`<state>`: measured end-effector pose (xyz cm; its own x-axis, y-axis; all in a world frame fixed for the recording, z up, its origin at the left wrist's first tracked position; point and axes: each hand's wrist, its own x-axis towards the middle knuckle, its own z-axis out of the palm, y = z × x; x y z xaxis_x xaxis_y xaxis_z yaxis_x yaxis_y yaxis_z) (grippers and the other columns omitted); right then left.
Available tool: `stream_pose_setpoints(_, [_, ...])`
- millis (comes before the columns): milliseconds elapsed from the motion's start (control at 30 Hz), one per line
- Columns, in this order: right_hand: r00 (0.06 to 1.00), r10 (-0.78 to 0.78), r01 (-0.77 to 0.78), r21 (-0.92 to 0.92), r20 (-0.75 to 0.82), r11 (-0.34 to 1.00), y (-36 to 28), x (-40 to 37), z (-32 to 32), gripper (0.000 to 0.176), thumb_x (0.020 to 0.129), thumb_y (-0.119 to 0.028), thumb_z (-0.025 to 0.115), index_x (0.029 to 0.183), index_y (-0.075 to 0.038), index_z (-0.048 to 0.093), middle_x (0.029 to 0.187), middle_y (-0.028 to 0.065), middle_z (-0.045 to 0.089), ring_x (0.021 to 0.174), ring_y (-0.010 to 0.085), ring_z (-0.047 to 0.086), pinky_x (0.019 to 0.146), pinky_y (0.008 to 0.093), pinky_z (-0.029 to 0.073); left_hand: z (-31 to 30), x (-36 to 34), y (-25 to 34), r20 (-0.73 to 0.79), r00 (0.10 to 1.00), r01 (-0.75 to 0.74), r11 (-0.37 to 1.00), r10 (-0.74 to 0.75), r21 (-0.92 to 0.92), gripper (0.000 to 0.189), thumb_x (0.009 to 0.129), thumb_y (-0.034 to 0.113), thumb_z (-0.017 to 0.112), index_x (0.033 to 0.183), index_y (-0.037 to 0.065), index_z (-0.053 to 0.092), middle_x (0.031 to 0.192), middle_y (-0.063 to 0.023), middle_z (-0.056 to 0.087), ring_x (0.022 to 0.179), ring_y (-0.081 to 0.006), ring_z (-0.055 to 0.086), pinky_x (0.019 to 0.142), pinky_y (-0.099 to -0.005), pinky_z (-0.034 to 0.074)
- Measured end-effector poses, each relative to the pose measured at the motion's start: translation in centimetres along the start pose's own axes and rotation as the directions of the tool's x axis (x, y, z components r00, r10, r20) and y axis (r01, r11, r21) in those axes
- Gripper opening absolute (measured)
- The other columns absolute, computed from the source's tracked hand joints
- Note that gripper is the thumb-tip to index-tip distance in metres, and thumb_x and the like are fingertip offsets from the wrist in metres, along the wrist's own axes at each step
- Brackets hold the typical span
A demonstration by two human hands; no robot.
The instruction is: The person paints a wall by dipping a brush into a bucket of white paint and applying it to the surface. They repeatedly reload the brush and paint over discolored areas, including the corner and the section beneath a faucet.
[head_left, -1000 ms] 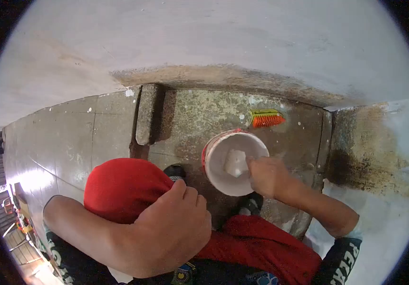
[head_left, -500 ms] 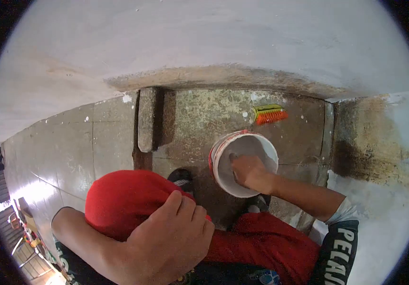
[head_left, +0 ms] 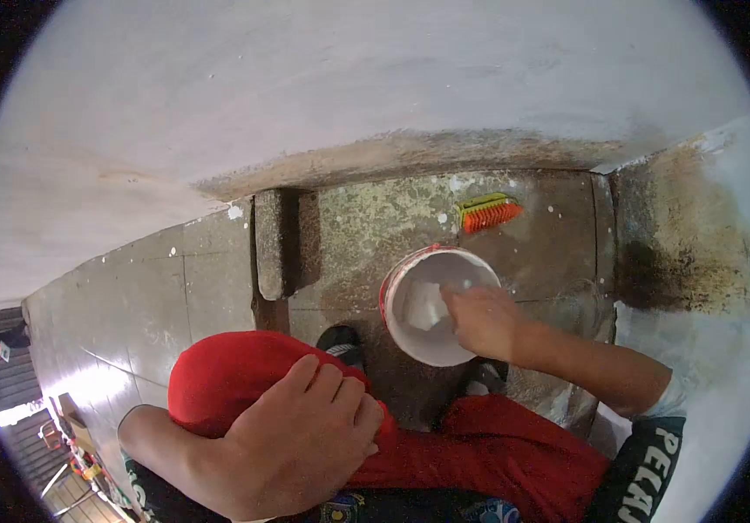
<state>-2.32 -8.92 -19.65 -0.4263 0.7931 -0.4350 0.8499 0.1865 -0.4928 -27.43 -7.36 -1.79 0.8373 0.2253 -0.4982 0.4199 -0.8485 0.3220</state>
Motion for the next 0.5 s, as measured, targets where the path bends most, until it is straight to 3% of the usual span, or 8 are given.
stream_pose_setpoints(33, [0.994,0.083,-0.083,-0.005,0.076,0.997,-0.4,-0.6,-1.3,0.038,0.084,-0.012,0.058,0.117,0.003,0.047,0.082,0.025,0.064,0.084,0.0449,0.063,0.075,0.0535,0.049,-0.1,0.1,0.1,-0.011,1.0,-0.003,1.0,0.003,0.001,0.037,0.089,0.038,0.057,0.098,0.003,0.06,0.092,-0.0123,0.061,0.092,-0.0276,0.059,0.09,-0.0412,0.045])
stream_pose_setpoints(167, [0.991,0.131,-0.131,0.018,0.042,0.991,0.4,-3.8,-3.7,0.041,0.086,-0.017,0.059,0.12,0.0,0.044,0.086,0.0263,0.064,0.086,0.0452,0.063,0.076,0.0534,0.048,-0.9,0.5,0.5,0.042,0.999,0.013,1.0,-0.013,-0.01,0.038,0.09,0.04,0.057,0.098,0.003,0.059,0.092,-0.0124,0.061,0.093,-0.028,0.059,0.09,-0.0407,0.045])
stream_pose_setpoints(267, [0.995,0.103,-0.104,0.134,0.015,0.986,2.5,-5.9,-4.7,0.041,0.087,-0.021,0.065,0.118,-0.003,0.046,0.093,0.0258,0.065,0.091,0.0451,0.063,0.079,0.0518,0.048,-1.3,0.8,0.4,0.069,0.997,0.027,1.0,-0.027,-0.003,0.039,0.091,0.04,0.056,0.102,0.003,0.059,0.095,-0.0137,0.062,0.097,-0.03,0.059,0.092,-0.0412,0.044])
stream_pose_setpoints(333, [0.994,0.061,-0.021,0.395,-0.087,0.918,4.2,-7.1,-4.4,0.035,0.087,-0.021,0.068,0.113,-0.006,0.049,0.089,0.0205,0.066,0.088,0.0369,0.067,0.076,0.047,0.052,-1.9,0.9,0.2,0.079,0.995,0.066,0.995,-0.06,-0.076,0.042,0.091,0.039,0.058,0.112,0.003,0.059,0.1,-0.0157,0.063,0.101,-0.0333,0.059,0.093,-0.0441,0.045])
stream_pose_setpoints(367, [0.992,0.077,-0.031,0.399,-0.1,0.916,4.8,-7.7,-4.7,0.035,0.087,-0.021,0.068,0.113,-0.006,0.049,0.089,0.0205,0.066,0.088,0.0369,0.067,0.076,0.047,0.052,-2.1,0.9,0.3,0.079,0.996,0.05,0.997,-0.045,-0.063,0.042,0.091,0.039,0.058,0.112,0.003,0.059,0.1,-0.0157,0.063,0.101,-0.0333,0.059,0.093,-0.0441,0.045])
stream_pose_setpoints(433, [0.997,0.081,-0.071,0.667,0.016,0.742,6.1,-9.3,-5.5,0.035,0.088,-0.023,0.069,0.111,-0.005,0.05,0.084,0.011,0.066,0.08,0.0251,0.066,0.072,0.0402,0.051,-2.5,0.9,0.5,-0.118,0.982,0.133,0.986,-0.145,-0.104,0.041,0.092,0.034,0.058,0.115,0.0,0.058,0.101,-0.0168,0.063,0.101,-0.0326,0.059,0.092,-0.0421,0.045])
stream_pose_setpoints(467, [0.994,0.108,-0.077,0.671,-0.004,0.738,6.9,-10.2,-5.6,0.035,0.088,-0.023,0.069,0.111,-0.005,0.05,0.084,0.011,0.066,0.08,0.0251,0.066,0.072,0.0402,0.051,-2.7,1.0,0.6,-0.121,0.986,0.106,0.991,-0.115,-0.084,0.041,0.092,0.034,0.058,0.115,0.0,0.058,0.101,-0.0168,0.063,0.101,-0.0326,0.059,0.092,-0.0421,0.045])
stream_pose_setpoints(500, [0.995,0.088,-0.085,0.757,0.037,0.648,7.9,-10.8,-5.4,0.034,0.089,-0.026,0.069,0.111,-0.006,0.052,0.082,0.0067,0.064,0.076,0.0187,0.063,0.066,0.0349,0.049,-3.0,0.9,0.7,-0.07,0.981,0.172,0.978,-0.181,-0.114,0.044,0.091,0.034,0.059,0.119,0.0,0.057,0.103,-0.018,0.063,0.102,-0.0344,0.059,0.093,-0.0432,0.045])
